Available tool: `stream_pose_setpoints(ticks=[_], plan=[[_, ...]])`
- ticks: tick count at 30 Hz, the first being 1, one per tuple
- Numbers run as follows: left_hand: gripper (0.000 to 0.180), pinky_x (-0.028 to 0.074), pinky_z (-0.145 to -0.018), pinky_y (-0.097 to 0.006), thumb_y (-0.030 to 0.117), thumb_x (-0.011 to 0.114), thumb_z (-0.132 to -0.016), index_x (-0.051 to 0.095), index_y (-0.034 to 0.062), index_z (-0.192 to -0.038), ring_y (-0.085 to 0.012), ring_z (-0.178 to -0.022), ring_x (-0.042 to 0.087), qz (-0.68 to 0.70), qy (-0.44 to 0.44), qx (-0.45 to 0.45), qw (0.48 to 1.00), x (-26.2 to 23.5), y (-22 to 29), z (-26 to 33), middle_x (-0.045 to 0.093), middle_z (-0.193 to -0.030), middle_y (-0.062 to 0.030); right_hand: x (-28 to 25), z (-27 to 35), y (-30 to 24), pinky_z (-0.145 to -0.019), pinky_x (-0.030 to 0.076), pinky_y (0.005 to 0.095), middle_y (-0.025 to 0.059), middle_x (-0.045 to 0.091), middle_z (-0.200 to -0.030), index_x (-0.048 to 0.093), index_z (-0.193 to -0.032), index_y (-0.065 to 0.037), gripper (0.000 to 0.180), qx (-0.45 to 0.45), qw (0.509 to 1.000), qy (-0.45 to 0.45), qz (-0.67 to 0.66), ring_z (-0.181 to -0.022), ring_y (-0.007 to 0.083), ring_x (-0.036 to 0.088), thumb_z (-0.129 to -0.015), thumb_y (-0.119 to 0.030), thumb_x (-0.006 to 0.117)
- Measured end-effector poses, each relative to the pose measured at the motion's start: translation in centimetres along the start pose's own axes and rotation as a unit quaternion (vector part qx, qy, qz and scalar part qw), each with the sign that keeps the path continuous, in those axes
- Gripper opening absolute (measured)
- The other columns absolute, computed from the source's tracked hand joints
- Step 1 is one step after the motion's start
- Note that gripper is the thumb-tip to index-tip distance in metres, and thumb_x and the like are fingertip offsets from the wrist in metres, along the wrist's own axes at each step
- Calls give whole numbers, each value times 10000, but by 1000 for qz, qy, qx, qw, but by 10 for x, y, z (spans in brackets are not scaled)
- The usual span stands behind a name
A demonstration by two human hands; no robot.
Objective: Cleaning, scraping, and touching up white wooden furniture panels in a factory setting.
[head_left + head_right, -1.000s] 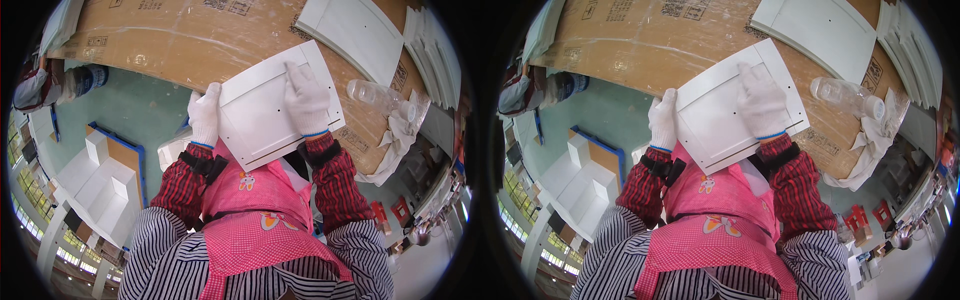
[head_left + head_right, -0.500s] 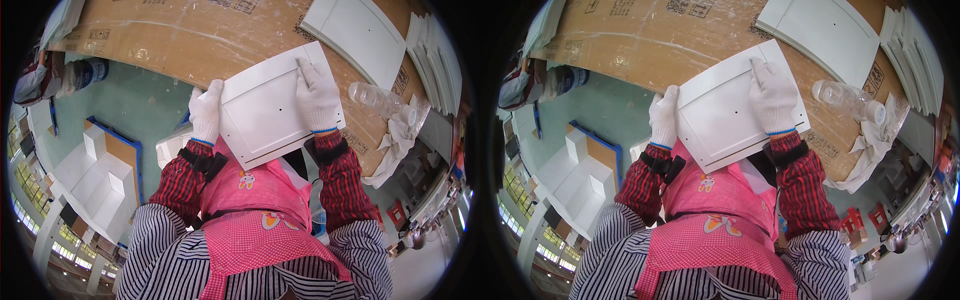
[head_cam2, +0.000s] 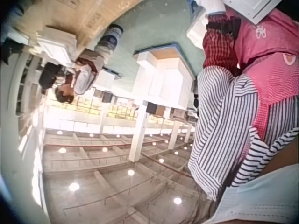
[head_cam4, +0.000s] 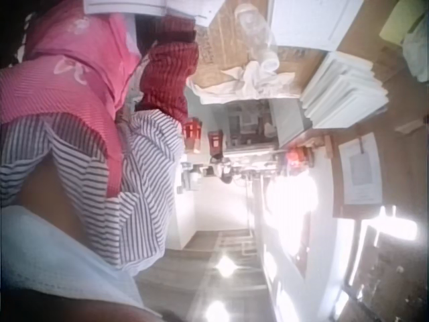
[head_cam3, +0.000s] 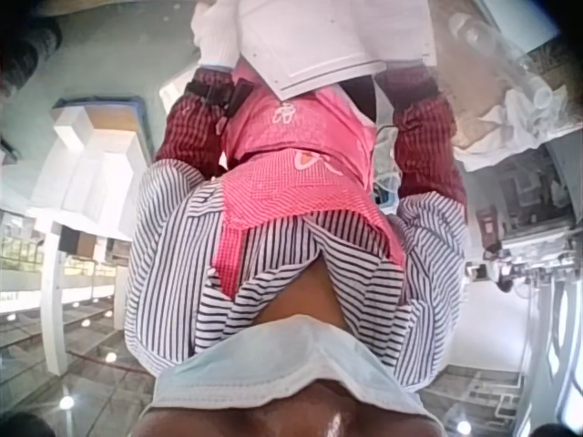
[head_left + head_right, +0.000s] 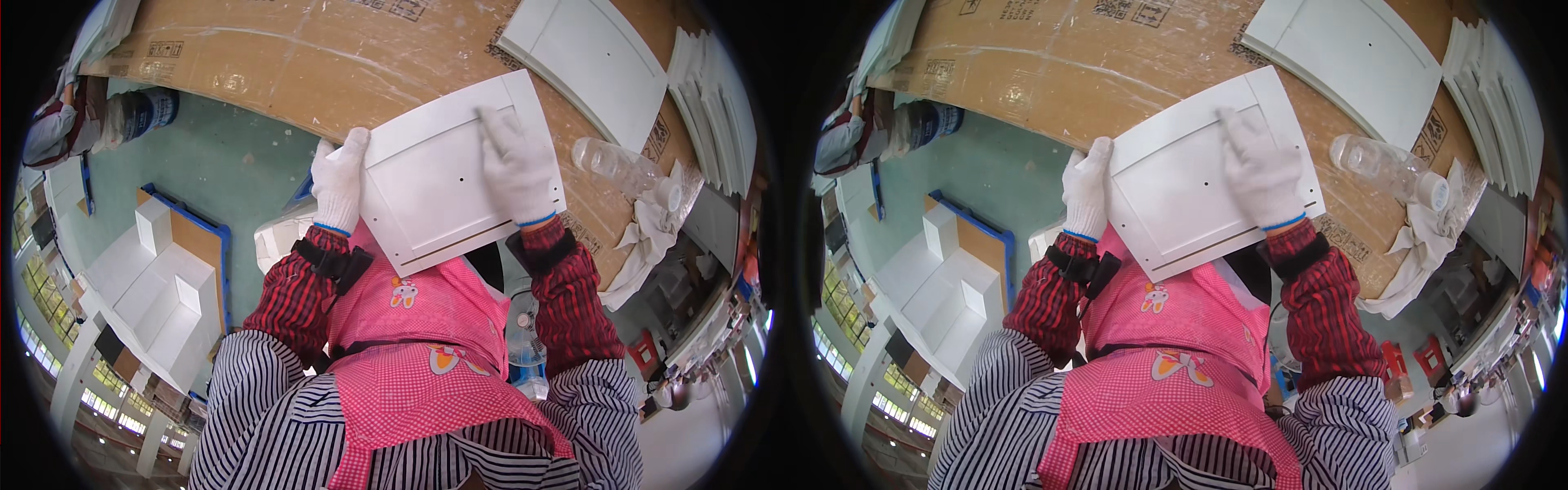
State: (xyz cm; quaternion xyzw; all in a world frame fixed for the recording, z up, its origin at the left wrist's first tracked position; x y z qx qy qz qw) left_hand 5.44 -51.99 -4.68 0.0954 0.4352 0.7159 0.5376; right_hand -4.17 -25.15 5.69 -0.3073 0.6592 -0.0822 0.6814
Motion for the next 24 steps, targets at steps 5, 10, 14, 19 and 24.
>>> stream_pose_setpoints(ticks=[5, 10, 14, 19, 24], plan=[[659, 497, -861, -348, 478, 739, -817, 615, -83, -1140, -241, -944, 638, -5, 17, 4, 1000, 3, 7, 4, 697, -1043, -177, 18, 15, -24, -713, 536, 415, 124, 673, -953, 679, -1232, -81, 363, 2, 999, 27, -31, -857, 318, 659, -874, -84, 621], [644, 498, -851, -354, 463, 748, -820, 605, -85, -1127, -234, -926, 636, 41, -1, 6, 999, 6, 3, 1, 694, -1022, -167, 8, 3, -4, -716, 534, 417, 133, 678, -959, 680, -1234, -82, 370, 62, 997, 27, -23, -852, 325, 655, -869, -120, 637], [635, 498, -849, -357, 462, 753, -820, 606, -73, -1129, -230, -910, 634, 22, 31, 16, 999, 6, 12, 10, 695, -1014, -158, 14, 4, -9, -763, 552, 404, 122, 694, -1020, 670, -1240, -72, 393, 103, 994, 22, -4, -888, 316, 665, -854, -144, 651], [653, 500, -851, -364, 494, 757, -824, 607, -59, -1137, -235, -907, 641, -20, 25, 15, 999, 4, 20, 13, 696, -1016, -166, 59, 15, -93, -715, 542, 386, 152, 678, -947, 707, -1212, -80, 371, -55, 997, 31, -45, -826, 324, 675, -847, -38, 654], [685, 503, -855, -374, 535, 743, -824, 605, -53, -1146, -255, -925, 653, 8, 16, 8, 1000, 8, 14, 12, 698, -1017, -176, 13, -3, 8, -797, 556, 407, 129, 691, -1093, 632, -1305, -97, 455, 133, 991, 24, -23, -907, 303, 678, -851, -110, 603]])
Point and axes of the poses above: each hand's wrist, its own z-axis away from the middle knuckle, its own x-axis out of the palm, y = z × x, the point moved 8 cm from there along -z, towards the middle knuckle
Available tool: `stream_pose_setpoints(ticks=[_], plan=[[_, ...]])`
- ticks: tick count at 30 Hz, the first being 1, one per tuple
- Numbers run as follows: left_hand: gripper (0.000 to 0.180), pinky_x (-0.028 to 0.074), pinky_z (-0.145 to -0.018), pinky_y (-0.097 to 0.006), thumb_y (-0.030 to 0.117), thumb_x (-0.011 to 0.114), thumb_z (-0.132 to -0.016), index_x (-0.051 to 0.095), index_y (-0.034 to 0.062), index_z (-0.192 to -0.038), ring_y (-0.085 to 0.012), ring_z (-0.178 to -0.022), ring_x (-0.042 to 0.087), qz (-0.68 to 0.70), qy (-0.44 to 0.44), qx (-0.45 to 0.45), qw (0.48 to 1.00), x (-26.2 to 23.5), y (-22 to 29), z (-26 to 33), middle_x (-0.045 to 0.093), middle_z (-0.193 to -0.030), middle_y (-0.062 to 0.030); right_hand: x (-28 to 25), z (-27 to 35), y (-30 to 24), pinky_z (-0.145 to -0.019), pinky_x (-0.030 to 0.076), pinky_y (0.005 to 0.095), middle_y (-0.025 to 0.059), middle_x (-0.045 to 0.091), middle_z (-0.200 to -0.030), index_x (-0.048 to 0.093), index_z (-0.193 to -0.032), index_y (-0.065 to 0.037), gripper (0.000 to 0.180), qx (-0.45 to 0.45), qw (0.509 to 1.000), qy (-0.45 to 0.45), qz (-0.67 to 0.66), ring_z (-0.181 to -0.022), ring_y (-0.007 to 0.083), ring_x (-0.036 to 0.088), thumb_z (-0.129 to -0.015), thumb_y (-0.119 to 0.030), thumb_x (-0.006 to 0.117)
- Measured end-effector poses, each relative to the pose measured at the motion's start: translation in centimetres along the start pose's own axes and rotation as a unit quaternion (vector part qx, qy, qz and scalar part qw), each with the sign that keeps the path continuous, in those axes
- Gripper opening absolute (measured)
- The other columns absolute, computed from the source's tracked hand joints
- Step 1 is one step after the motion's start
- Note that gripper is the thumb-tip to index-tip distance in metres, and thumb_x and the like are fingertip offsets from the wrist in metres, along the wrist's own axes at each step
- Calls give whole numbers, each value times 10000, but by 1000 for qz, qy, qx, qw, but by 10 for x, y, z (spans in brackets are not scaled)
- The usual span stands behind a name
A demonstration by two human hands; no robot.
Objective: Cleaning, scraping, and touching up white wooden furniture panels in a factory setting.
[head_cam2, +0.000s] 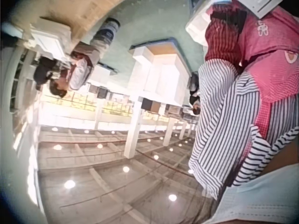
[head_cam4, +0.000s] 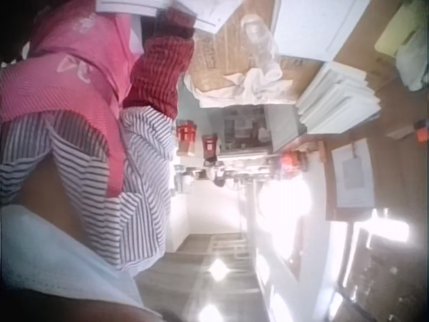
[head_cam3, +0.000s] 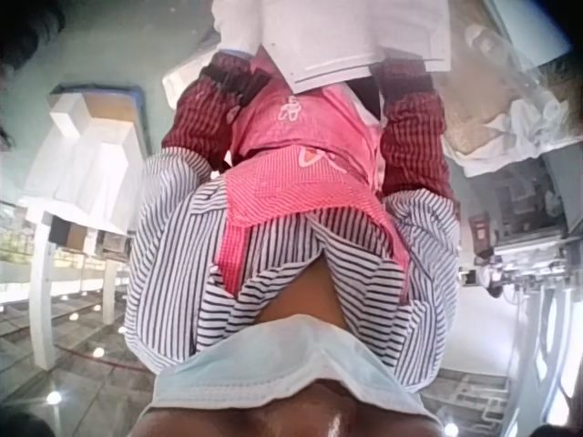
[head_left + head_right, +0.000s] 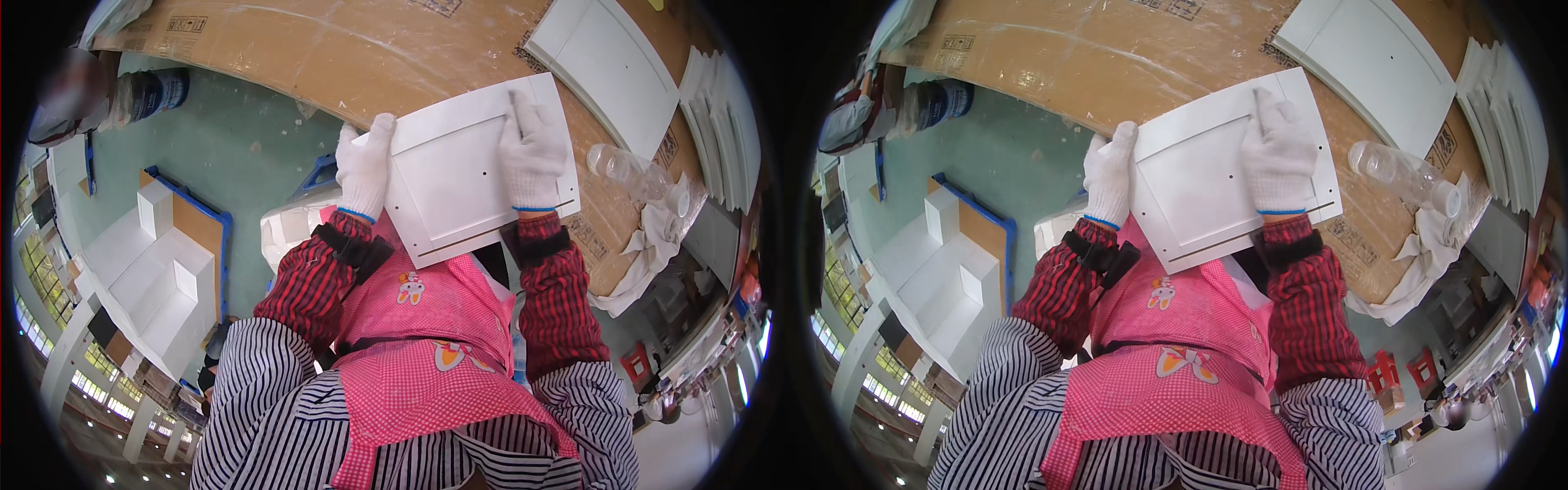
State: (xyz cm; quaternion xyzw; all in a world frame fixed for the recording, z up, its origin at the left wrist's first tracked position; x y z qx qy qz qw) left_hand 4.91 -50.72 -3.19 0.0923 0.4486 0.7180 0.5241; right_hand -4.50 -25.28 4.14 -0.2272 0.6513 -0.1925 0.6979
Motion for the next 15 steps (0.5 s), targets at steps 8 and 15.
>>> stream_pose_setpoints(ticks=[8, 15], plan=[[728, 504, -879, -389, 554, 738, -811, 597, -35, -1214, -293, -970, 672, 4, 4, 15, 1000, -7, -12, -10, 707, -1053, -188, 36, 45, -74, -693, 540, 385, 136, 682, -980, 702, -1205, -71, 330, -153, 986, -52, -39, -823, 323, 674, -878, -68, 652], [722, 507, -881, -391, 538, 752, -804, 599, -38, -1212, -304, -973, 676, -71, 23, -16, 997, -8, 10, 5, 705, -1062, -206, 28, 45, -59, -687, 538, 386, 144, 689, -961, 707, -1199, -70, 304, -100, 994, -19, -51, -803, 325, 680, -902, -70, 643]])
Point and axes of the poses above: each hand's wrist, its own z-axis away from the middle knuckle, its own x-axis out of the palm, y = z × x, the point moved 8 cm from there along -z, towards the middle knuckle
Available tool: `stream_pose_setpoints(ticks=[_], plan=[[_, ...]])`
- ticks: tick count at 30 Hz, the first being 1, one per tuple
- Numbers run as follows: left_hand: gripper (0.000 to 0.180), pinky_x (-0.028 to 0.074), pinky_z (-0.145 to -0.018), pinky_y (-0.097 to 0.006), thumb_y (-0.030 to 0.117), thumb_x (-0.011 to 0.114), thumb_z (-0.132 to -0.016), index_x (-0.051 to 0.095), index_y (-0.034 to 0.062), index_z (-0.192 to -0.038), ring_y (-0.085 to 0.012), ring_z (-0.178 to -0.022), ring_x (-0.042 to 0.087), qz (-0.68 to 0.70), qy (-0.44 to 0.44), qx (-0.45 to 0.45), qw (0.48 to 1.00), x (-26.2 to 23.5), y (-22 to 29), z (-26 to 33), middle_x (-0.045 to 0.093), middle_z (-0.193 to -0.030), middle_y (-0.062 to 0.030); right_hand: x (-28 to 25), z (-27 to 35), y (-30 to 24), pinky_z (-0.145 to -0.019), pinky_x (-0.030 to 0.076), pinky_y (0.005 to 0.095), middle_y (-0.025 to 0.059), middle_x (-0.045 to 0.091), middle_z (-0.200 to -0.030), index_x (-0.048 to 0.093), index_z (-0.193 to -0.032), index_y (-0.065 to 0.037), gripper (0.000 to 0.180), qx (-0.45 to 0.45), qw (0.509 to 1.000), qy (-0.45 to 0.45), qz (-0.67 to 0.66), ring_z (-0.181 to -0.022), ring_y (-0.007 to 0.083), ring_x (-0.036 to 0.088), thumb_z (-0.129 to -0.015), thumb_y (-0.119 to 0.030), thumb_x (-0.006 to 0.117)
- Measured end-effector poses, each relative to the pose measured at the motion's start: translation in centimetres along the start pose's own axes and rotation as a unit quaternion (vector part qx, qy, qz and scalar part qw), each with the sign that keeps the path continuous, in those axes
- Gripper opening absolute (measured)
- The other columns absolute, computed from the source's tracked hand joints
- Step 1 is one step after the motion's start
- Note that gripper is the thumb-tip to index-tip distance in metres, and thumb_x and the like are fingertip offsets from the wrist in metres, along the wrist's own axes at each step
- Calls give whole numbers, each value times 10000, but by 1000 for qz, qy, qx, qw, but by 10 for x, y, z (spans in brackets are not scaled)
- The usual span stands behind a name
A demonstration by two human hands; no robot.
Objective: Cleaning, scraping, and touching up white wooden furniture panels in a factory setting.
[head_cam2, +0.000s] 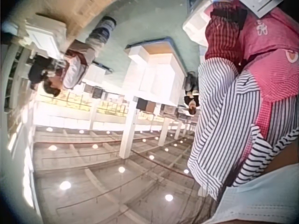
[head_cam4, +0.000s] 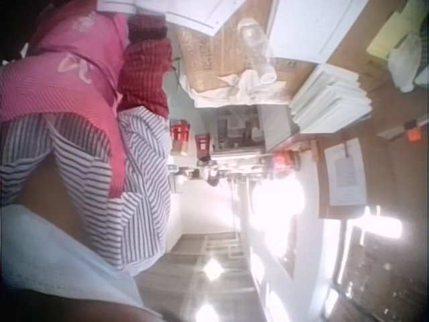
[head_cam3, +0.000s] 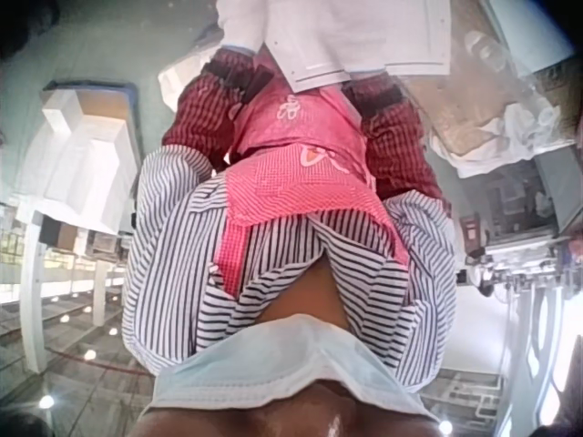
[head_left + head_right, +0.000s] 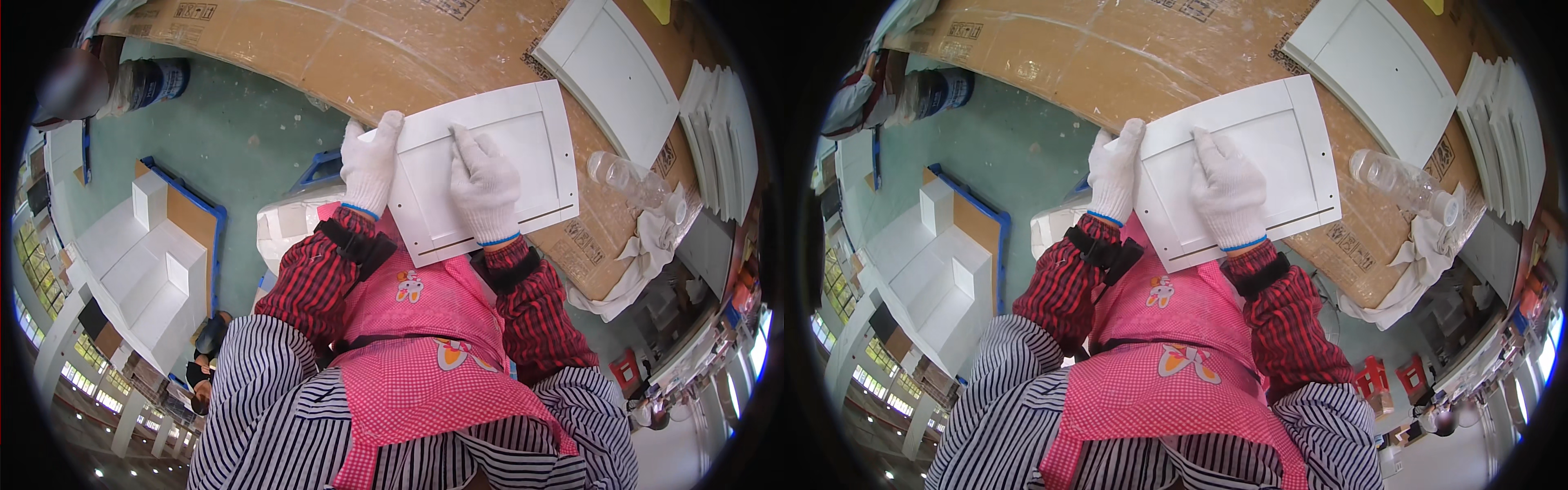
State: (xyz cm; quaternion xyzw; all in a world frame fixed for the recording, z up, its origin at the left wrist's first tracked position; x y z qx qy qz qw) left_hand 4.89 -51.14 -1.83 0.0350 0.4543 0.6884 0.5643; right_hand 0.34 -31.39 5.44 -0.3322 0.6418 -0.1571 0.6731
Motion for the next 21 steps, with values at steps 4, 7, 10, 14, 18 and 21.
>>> stream_pose_setpoints(ticks=[4, 7, 10, 14, 18, 21], plan=[[721, 511, -873, -395, 537, 755, -805, 602, -47, -1198, -310, -955, 678, 28, -6, 10, 1000, 2, 0, 0, 706, -1051, -208, -2, -1, -1, -683, 536, 386, 145, 682, -944, 709, -1198, -68, 307, 9, 1000, -3, -8, -794, 326, 675, -897, -61, 644], [719, 512, -868, -400, 532, 757, -806, 602, -51, -1197, -314, -955, 679, 1, -5, 3, 1000, -1, 2, 1, 708, -1044, -205, 3, 2, 0, -696, 543, 401, 115, 692, -1004, 706, -1195, -86, 325, 5, 1000, -7, -6, -792, 316, 676, -876, -109, 651], [717, 513, -867, -400, 530, 762, -802, 604, -45, -1199, -321, -961, 680, 85, -12, 37, 996, 4, 3, 1, 707, -1045, -212, 1, 1, 1, -698, 541, 399, 115, 692, -997, 707, -1192, -83, 322, 23, 1000, -13, -6, -801, 315, 673, -876, -105, 648], [724, 514, -864, -394, 534, 765, -799, 602, -42, -1205, -317, -953, 679, 16, -6, 22, 1000, 2, -6, -6, 705, -1051, -212, 1, 0, -1, -705, 541, 399, 120, 692, -999, 704, -1196, -79, 324, 20, 1000, -17, 14, -815, 316, 674, -878, -97, 641], [735, 516, -856, -393, 540, 766, -801, 598, -47, -1208, -302, -941, 675, 13, 1, 22, 1000, 3, -2, -3, 701, -1051, -208, 2, 3, 0, -696, 538, 398, 141, 685, -985, 702, -1201, -71, 315, 26, 1000, 0, -14, -815, 331, 678, -894, -88, 631], [739, 516, -850, -396, 541, 764, -801, 594, -55, -1203, -297, -941, 673, 30, 0, 28, 999, 3, -8, -6, 700, -1048, -206, 2, 2, 0, -722, 545, 412, 133, 695, -1037, 697, -1207, -74, 317, 40, 999, -13, -24, -831, 334, 680, -901, -122, 626]])
Point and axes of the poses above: each hand's wrist, its own z-axis away from the middle knuckle, its own x-axis out of the palm, y = z × x, the point moved 8 cm from there along -z, towards the middle knuckle
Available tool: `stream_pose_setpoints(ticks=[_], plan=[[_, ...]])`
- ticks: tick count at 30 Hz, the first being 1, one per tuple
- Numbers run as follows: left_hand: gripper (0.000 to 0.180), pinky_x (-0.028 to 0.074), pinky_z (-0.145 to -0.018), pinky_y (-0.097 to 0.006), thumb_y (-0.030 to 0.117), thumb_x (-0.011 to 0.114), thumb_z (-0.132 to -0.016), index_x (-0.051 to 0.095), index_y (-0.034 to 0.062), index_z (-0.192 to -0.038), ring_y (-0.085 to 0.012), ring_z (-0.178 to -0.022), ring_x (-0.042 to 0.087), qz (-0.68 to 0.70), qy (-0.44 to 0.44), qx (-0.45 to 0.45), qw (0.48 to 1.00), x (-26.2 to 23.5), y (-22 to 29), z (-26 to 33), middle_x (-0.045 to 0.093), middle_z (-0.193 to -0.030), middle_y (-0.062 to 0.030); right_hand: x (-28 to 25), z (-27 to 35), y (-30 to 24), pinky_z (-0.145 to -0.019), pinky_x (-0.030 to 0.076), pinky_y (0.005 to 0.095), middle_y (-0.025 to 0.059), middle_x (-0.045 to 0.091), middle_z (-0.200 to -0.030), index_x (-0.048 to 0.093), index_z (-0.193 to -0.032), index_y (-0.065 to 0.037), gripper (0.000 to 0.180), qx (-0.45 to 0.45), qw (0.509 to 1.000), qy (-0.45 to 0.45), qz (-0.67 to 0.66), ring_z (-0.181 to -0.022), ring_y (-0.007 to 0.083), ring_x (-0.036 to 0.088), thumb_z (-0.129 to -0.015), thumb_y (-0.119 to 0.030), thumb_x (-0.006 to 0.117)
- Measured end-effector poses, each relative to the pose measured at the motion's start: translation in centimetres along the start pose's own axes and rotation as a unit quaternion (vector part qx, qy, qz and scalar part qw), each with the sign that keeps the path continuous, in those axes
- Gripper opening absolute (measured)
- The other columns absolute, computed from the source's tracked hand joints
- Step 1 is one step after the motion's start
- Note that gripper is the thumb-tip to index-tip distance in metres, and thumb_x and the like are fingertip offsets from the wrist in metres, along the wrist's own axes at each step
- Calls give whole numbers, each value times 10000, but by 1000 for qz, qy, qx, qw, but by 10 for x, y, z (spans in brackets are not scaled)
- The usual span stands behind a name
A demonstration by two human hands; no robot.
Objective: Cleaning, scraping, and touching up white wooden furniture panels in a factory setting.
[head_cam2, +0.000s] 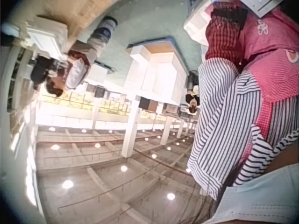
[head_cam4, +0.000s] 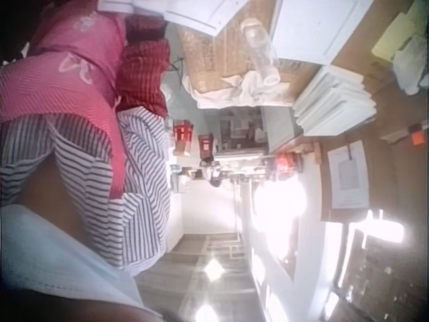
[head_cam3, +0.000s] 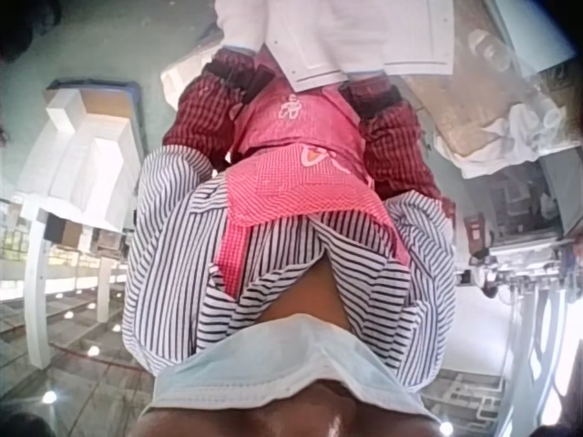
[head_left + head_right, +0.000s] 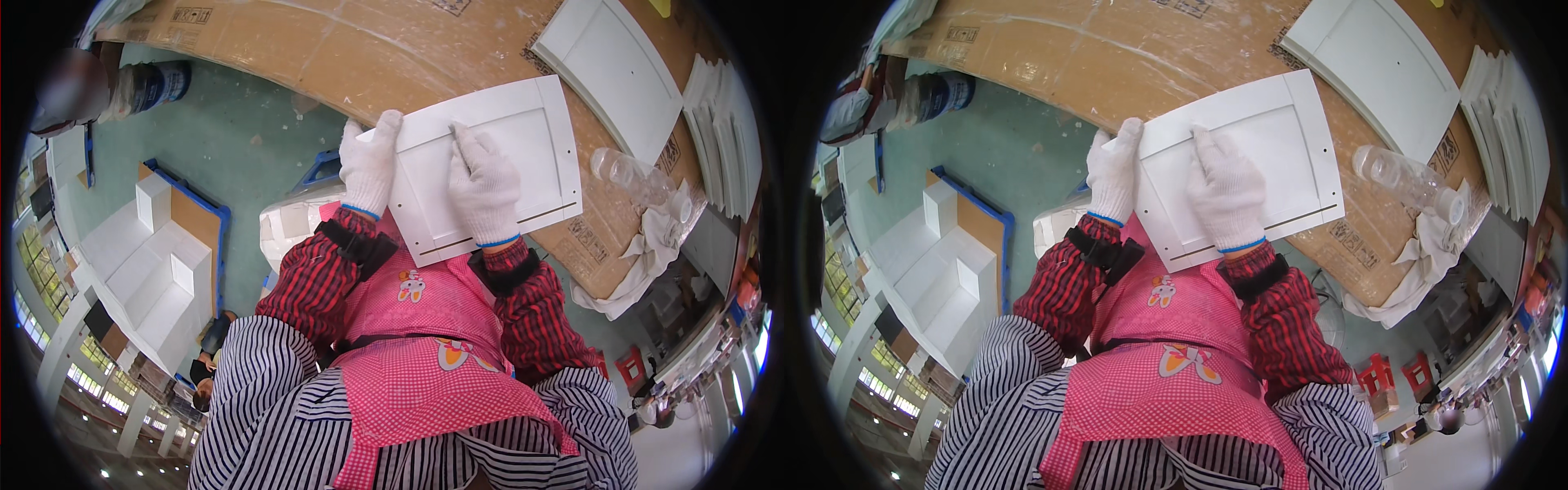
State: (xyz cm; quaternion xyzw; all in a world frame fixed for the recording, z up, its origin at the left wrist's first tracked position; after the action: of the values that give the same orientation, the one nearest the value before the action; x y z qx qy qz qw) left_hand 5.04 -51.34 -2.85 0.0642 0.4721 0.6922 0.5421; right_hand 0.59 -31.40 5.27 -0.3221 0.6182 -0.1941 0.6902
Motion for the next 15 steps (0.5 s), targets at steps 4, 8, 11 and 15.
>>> stream_pose_setpoints(ticks=[4, 8, 11, 15], plan=[[733, 516, -844, -395, 540, 764, -803, 594, -62, -1184, -290, -938, 670, -27, 4, -12, 1000, 0, 9, 5, 700, -1038, -200, -3, -1, -3, -694, 538, 378, 157, 679, -954, 704, -1197, -48, 305, -3, 1000, 10, 4, -805, 328, 683, -902, -49, 625], [714, 516, -841, -391, 530, 766, -808, 598, -57, -1176, -281, -931, 667, -26, 1, -8, 1000, -1, 7, 2, 701, -1031, -195, -3, -2, -3, -697, 538, 371, 157, 681, -950, 708, -1193, -53, 308, -2, 999, 11, -33, -802, 323, 683, -896, -42, 628], [704, 515, -840, -390, 521, 766, -813, 597, -58, -1176, -275, -924, 665, -13, -5, -10, 1000, 0, 12, 7, 699, -1033, -193, -4, -2, 0, -706, 538, 363, 160, 685, -951, 712, -1189, -53, 299, 7, 1000, 9, -6, -812, 320, 685, -903, -46, 624], [700, 513, -848, -388, 510, 764, -820, 592, -59, -1188, -275, -930, 664, 10, -16, -1, 1000, 0, 5, 3, 699, -1043, -196, -6, -4, 3, -732, 541, 384, 159, 693, -994, 703, -1196, -49, 304, 0, 1000, 12, 0, -842, 323, 683, -904, -69, 621]])
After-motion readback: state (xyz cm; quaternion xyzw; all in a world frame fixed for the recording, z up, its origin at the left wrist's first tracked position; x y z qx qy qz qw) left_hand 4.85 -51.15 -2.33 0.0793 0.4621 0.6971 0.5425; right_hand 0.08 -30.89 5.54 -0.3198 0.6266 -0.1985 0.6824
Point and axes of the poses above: each hand's wrist, its own z-axis away from the middle knuckle, its own x-axis out of the palm, y = z × x, the point moved 8 cm from there along -z, towards the middle knuckle
